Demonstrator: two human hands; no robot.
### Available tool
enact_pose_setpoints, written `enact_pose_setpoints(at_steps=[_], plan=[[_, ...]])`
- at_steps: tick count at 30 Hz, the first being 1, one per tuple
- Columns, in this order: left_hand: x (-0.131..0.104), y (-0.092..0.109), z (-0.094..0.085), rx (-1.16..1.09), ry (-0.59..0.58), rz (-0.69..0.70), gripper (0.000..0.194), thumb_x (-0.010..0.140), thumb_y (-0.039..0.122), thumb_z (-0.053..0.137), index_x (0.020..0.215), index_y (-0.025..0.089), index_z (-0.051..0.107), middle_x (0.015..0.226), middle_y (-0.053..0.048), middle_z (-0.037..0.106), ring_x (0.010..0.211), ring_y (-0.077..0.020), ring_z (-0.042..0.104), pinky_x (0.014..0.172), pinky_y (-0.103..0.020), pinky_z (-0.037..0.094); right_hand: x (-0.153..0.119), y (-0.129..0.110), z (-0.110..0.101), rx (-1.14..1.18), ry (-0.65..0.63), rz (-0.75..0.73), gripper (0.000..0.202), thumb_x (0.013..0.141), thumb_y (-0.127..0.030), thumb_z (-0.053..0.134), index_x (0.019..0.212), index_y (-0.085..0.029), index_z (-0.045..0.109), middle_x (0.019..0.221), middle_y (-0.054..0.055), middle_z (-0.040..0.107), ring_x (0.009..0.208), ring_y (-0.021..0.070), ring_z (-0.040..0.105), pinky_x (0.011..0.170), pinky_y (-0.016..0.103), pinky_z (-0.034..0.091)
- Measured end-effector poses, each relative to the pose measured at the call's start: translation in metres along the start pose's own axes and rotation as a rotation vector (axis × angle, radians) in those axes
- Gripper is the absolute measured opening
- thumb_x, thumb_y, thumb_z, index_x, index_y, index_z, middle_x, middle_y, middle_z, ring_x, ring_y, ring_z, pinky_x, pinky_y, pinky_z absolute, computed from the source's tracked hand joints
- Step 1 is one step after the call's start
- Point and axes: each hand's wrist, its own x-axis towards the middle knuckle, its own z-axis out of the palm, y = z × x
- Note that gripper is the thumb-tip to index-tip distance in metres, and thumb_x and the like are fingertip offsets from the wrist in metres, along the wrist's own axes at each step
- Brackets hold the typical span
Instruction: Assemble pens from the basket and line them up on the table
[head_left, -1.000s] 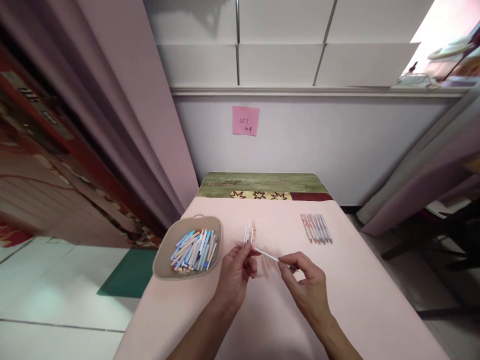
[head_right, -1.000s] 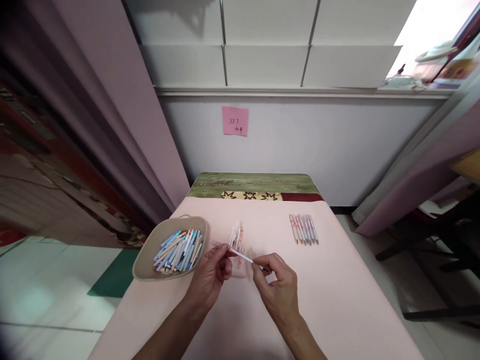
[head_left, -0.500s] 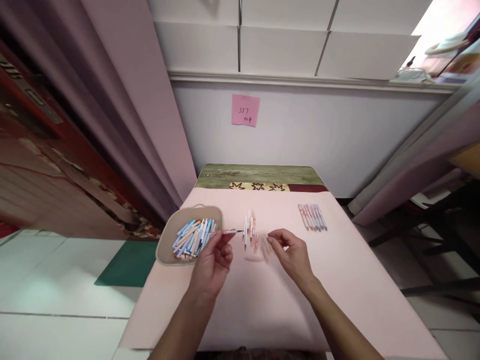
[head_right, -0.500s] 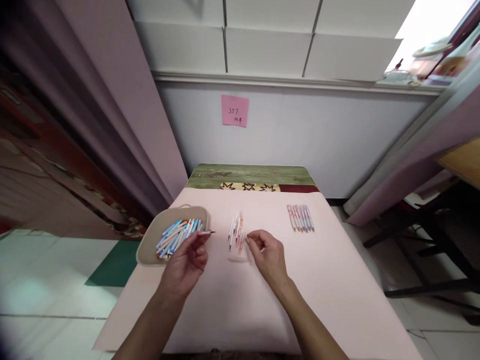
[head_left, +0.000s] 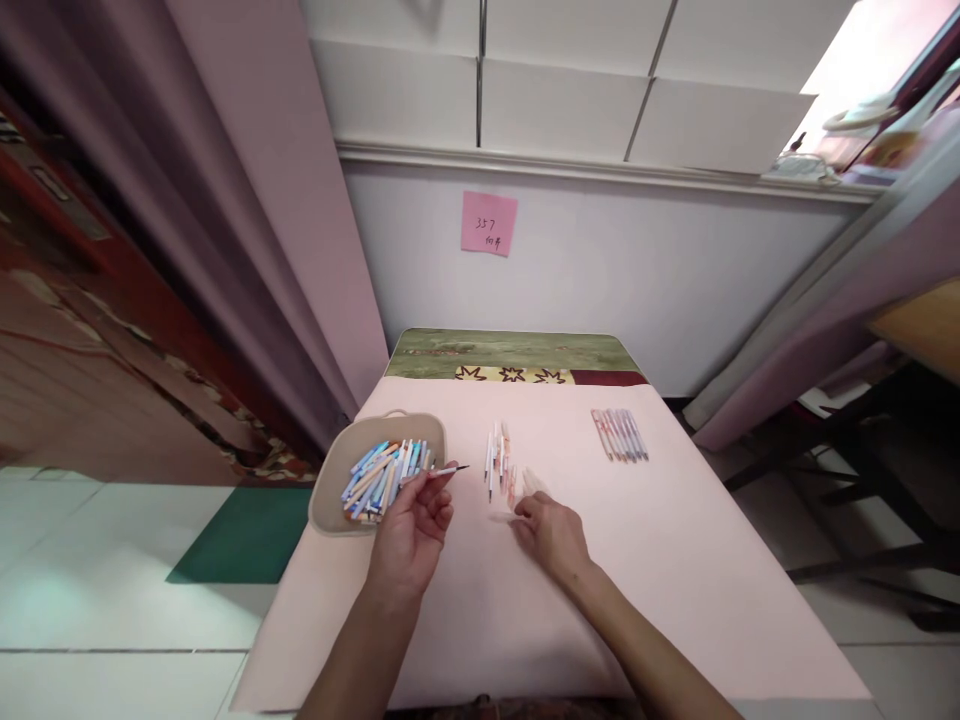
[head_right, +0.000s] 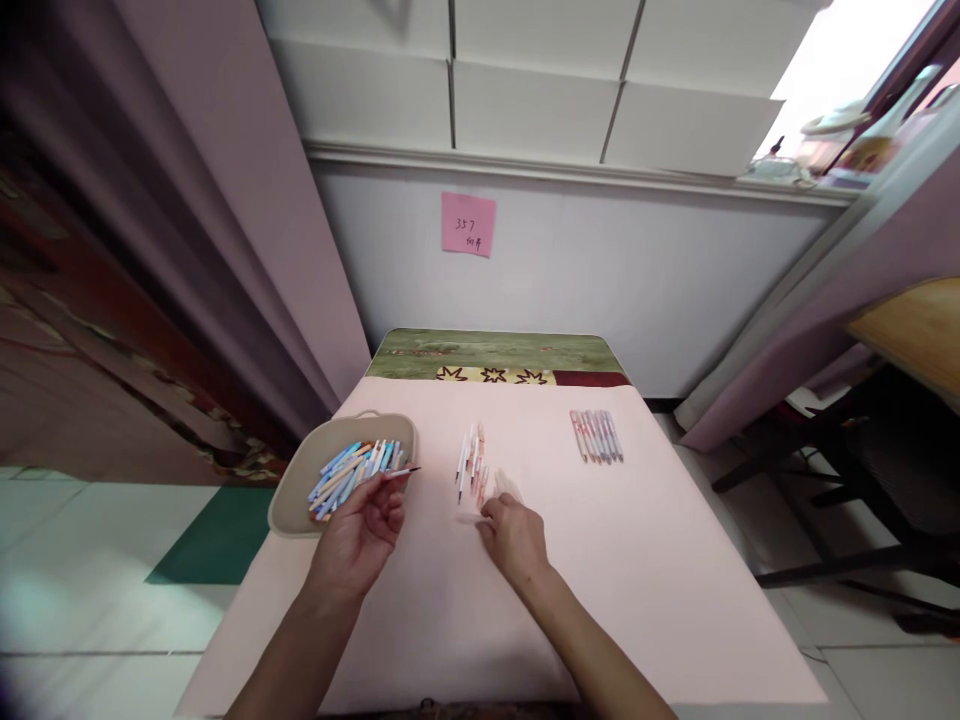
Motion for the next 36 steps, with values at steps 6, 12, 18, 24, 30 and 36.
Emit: enact_pose_setpoints(at_steps=[6,12,18,24,30,36], plan=[[-0.003,-0.001,-0.002,0.001,-0.016,0.017,0.014,0.088,0.008,0.050,0.085,0.010,0.064,0.074,-0.006,0.072,0.044,-0.0063,0.058,0.040,-0.014,0.048,-0.001,-0.002,0.017,-0.090,0.023,-0.036,0.017,0.088,-0.023,0.049,0.092,-0.025,0.065,0.092,0.001,0.065,0.080,0.0153,0.062,0.060,0.023,0.036],[-0.002,-0.008,0.000,0.048,-0.029,0.051,0.011,0.086,0.008,0.055,0.085,0.011,0.065,0.081,-0.006,0.074,0.046,-0.0063,0.060,0.042,-0.015,0.049,-0.010,0.004,0.009,0.084,0.140,-0.046,0.012,0.086,-0.024,0.051,0.087,-0.023,0.062,0.083,0.000,0.066,0.068,0.0145,0.061,0.059,0.023,0.037],[0.000,-0.017,0.006,0.122,-0.064,0.132,0.008,0.082,0.016,0.062,0.087,0.010,0.065,0.086,-0.009,0.074,0.050,-0.0073,0.060,0.044,-0.016,0.049,-0.022,0.005,-0.038,0.705,0.306,-0.004,0.016,0.086,-0.036,0.054,0.086,-0.020,0.058,0.064,-0.003,0.055,0.053,0.0110,0.047,0.049,0.021,0.036],[-0.006,-0.026,0.019,0.180,-0.140,0.170,0.027,0.074,0.028,0.073,0.091,0.012,0.059,0.088,-0.010,0.074,0.052,-0.0077,0.060,0.047,-0.017,0.047,-0.028,-0.013,-0.068,0.701,0.467,-0.094,0.011,0.081,-0.028,0.060,0.088,-0.019,0.062,0.061,-0.003,0.045,0.056,0.0117,0.043,0.038,0.018,0.029],[-0.011,-0.026,0.021,0.227,-0.148,0.219,0.034,0.072,0.035,0.074,0.092,0.013,0.056,0.088,-0.010,0.073,0.050,-0.0077,0.058,0.047,-0.019,0.045,-0.028,-0.020,-0.062,0.669,0.538,-0.123,0.010,0.081,-0.024,0.059,0.089,-0.019,0.063,0.064,-0.001,0.050,0.056,0.0111,0.046,0.036,0.016,0.030],[-0.011,-0.027,0.022,0.239,-0.144,0.231,0.034,0.073,0.035,0.073,0.092,0.013,0.056,0.089,-0.010,0.073,0.051,-0.0080,0.058,0.047,-0.019,0.044,-0.028,-0.020,-0.063,0.666,0.533,-0.134,0.010,0.081,-0.025,0.059,0.088,-0.019,0.063,0.063,-0.002,0.049,0.055,0.0107,0.046,0.036,0.016,0.031]])
